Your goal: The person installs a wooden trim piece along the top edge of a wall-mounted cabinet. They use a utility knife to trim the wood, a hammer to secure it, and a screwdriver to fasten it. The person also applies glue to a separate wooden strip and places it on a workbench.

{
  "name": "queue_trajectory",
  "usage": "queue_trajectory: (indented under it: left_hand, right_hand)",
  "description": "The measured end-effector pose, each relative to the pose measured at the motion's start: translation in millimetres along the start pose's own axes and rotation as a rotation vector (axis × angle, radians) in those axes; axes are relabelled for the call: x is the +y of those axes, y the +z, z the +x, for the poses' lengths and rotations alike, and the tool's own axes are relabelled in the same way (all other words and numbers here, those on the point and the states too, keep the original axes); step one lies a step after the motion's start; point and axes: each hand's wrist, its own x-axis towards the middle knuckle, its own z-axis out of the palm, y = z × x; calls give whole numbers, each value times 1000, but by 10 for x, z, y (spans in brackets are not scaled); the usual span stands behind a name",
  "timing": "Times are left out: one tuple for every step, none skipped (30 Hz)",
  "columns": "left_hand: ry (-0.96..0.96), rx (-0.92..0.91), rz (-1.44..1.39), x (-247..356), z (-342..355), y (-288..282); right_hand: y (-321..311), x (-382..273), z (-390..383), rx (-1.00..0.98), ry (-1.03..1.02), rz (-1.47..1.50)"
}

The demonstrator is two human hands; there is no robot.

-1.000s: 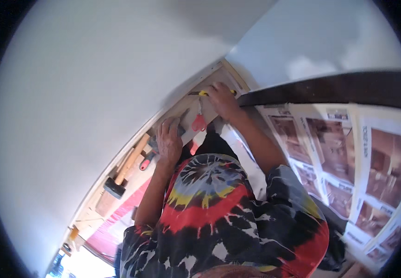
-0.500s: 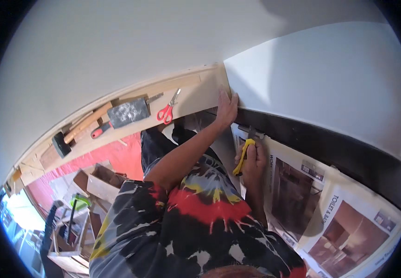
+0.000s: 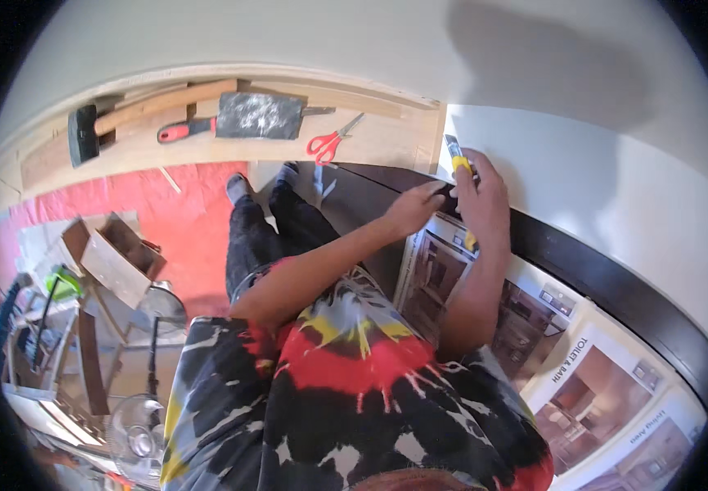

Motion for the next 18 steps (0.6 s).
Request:
queue_trajectory:
  left_hand:
    - [-55, 46, 67, 56, -143, -141]
    - [-98, 118, 142, 124, -268, -351]
    - [-91, 204, 219, 259, -374, -634]
    - [-90, 291, 297, 427, -468, -955]
    - [-142, 394, 343, 602, -559, -1276]
    - [-211, 509, 368, 741, -646, -1592]
    - [115, 745, 511, 528, -680, -1914]
    - [82, 861, 422, 735, -714, -2197]
    - [168, 978, 489, 704, -745, -2543]
    - [256, 1103, 565, 651, -743, -2826]
    - [291, 1143, 676, 724, -716, -3002]
    - [330, 1193, 792, 744, -680, -3143]
    - [390, 1152, 879, 640, -616, -3261]
    - [448, 1105, 967, 534, -531, -3376]
    - [503, 1041, 1053, 532, -487, -3388]
    - [444, 1055, 1150, 518, -470, -3356]
    - [383, 1064, 1248, 511, -428, -3311]
    - [324, 1068, 1342, 527, -401, -3295]
  right_hand:
    - [-1, 30, 113, -30, -11, -127]
    - [16, 13, 264, -63, -52, -252]
    - [59, 26, 431, -136, -42, -317]
    - [127, 79, 608, -212, -32, -380]
    - [186, 131, 753, -289, -24, -448]
    - [278, 265, 888, -280, -59, -539]
    - [376, 417, 991, -270, -96, -629]
    - [470, 521, 1062, -266, -130, -709]
    - [459, 431, 1075, -313, -113, -755]
    - [417, 312, 1100, -358, -106, -797]
    - [378, 238, 1084, -399, -80, -843]
    - [388, 230, 1109, -379, -108, -880]
    - [417, 247, 1137, -358, -144, -916]
    - [430, 246, 1155, -336, -177, -950]
    - [449, 242, 1146, -336, -203, -966]
    - [474, 232, 1117, -336, -229, -981]
    - [482, 234, 1091, -336, -253, -995]
    - [490, 254, 1076, -335, -269, -990]
